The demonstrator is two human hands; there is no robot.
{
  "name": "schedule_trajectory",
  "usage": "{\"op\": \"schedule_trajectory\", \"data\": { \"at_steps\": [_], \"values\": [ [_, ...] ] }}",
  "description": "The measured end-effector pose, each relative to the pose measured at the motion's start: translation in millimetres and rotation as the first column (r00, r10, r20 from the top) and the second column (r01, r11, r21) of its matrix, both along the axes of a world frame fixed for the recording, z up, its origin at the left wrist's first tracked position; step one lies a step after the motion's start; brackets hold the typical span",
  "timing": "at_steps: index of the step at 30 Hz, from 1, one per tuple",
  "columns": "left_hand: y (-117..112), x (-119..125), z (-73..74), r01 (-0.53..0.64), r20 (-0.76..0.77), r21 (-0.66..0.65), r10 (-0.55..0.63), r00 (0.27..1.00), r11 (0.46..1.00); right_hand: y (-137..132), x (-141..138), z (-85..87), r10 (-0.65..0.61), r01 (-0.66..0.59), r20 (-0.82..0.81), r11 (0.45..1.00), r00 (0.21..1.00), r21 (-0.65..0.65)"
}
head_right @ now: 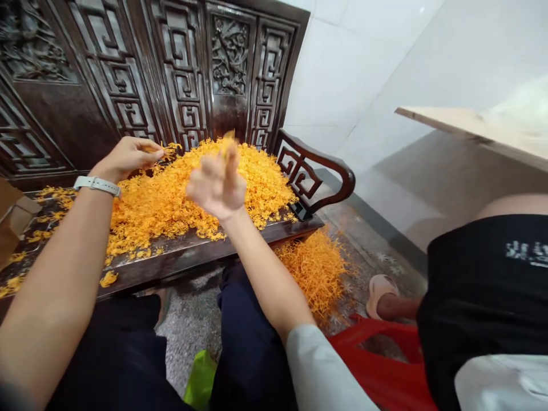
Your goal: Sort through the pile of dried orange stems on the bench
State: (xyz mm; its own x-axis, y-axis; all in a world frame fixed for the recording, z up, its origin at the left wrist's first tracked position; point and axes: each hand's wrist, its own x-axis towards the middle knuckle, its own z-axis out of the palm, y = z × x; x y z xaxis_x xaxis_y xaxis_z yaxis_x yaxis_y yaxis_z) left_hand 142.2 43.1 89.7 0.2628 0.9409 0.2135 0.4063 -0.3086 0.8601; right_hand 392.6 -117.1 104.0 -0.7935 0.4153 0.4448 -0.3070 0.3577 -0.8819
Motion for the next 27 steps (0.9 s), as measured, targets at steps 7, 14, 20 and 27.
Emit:
{"op": "schedule_trajectory", "data": {
  "at_steps": [7,14,20,27],
  "values": [
    [-14,25,25.3,0.093,0.051,0.004,-0.093,0.994,0.996,17,-3,-9.0,-0.632,0.308,-0.518,0.755,0.576,-0.578],
    [-26,30,40.0,0.135,-0.044,0.095,-0.131,0.99,0.986,-5,26,-19.9,0.137,-0.17,-0.273,0.98,0.952,-0.1],
    [-22,29,41.1,0.132,0.007,0.113,-0.134,0.991,0.985,25,45,-33.5,-0.441,0.207,-0.419,0.844,0.794,-0.495],
    [-32,41,46.8,0.157,-0.002,0.175,-0.159,0.987,0.972,27,10,-31.2,-0.755,0.34,-0.127,0.43,0.643,-0.836]
  ]
}}
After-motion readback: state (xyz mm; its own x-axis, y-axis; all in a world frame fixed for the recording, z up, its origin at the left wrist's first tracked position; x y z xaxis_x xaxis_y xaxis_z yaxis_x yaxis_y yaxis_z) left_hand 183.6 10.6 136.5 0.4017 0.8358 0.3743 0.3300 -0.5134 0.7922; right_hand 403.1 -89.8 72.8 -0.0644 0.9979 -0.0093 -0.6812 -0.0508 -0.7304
